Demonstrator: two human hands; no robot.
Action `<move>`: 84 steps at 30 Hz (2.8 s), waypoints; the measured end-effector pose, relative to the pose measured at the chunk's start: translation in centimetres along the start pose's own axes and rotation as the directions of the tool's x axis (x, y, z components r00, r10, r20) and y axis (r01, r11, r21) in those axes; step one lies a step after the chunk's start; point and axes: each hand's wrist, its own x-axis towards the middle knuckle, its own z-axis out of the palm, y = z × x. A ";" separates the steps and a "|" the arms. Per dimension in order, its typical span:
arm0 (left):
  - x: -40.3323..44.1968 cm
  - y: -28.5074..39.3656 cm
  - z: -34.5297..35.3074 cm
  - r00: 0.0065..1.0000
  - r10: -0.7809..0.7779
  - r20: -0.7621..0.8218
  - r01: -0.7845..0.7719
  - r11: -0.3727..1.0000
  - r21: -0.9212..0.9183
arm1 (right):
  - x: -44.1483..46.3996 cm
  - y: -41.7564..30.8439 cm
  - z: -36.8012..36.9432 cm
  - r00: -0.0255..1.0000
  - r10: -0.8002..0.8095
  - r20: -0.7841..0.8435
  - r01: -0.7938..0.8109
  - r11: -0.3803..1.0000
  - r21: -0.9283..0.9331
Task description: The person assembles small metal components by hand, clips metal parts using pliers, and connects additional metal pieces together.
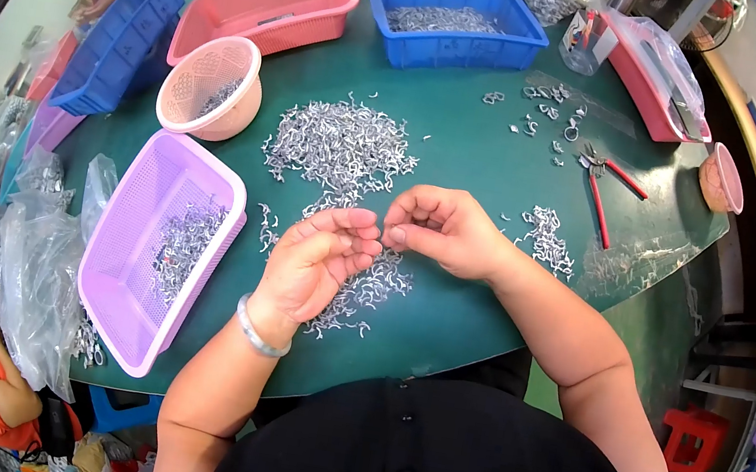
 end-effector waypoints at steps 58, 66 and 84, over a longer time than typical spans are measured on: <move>-0.3 -1.4 0.7 0.991 0.130 -0.038 -0.120 0.974 0.194 | 0.2 0.1 0.0 0.931 -0.365 -0.003 0.293 0.751 -0.592; -0.1 -1.3 0.5 0.992 0.126 -0.027 -0.120 0.981 0.152 | -0.2 0.6 -0.7 0.954 -0.251 0.162 0.264 0.456 -0.850; 0.1 -0.7 0.4 0.996 0.067 -0.054 -0.062 0.994 0.087 | 0.1 0.8 -0.5 0.960 -0.263 0.098 0.222 0.500 -0.837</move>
